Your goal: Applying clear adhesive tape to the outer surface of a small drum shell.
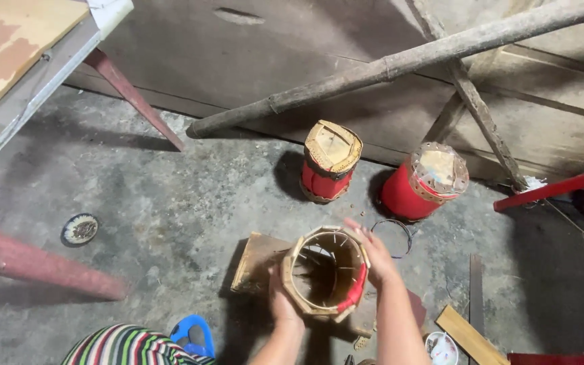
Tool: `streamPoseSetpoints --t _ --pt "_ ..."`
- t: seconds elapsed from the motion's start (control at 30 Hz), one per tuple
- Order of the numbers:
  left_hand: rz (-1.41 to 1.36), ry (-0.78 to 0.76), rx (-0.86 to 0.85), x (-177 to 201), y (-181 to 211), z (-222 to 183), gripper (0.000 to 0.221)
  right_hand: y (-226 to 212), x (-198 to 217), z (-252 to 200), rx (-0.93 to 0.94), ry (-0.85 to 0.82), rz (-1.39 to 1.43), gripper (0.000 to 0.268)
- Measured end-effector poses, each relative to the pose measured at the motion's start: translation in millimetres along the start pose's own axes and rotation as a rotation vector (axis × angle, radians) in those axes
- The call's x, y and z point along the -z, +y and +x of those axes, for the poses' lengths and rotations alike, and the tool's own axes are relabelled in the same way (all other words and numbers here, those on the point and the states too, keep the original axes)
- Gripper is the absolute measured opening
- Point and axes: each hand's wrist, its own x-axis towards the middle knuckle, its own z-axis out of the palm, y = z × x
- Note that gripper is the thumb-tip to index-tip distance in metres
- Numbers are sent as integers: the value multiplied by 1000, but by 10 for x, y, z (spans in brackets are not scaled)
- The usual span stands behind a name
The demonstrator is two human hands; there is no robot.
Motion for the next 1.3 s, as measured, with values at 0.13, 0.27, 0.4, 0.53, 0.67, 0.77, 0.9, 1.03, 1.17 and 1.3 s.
streamPoseSetpoints --t 0.13,0.27,0.4,0.53,0.67,0.77,0.9,1.03,1.17,1.3 --pt "-13 -57 72 -7 4 428 73 150 -42 -74 8 57 234 45" --pt "304 -109 39 -74 158 463 73 -67 -266 -463 -105 272 301 52" --pt "457 -159 56 -178 386 189 67 291 -137 -286 -258 447 411 88" --pt "501 -217 -34 -170 350 409 62 255 -230 -425 -251 484 429 86" --pt "449 -227 -32 -190 459 373 57 193 -255 -556 -171 379 341 72" --pt "551 -263 -66 -148 499 394 64 165 -68 -482 -146 322 184 50" --pt "545 -202 -166 38 484 448 74 134 104 -236 -81 340 -44 44" --pt "422 -167 -279 129 355 676 61 366 162 251 7 266 174 45" --pt "474 -252 -141 33 302 585 78 628 90 524 -30 215 185 40" --pt "395 -329 -229 11 152 835 57 683 8 445 -92 271 71 21"
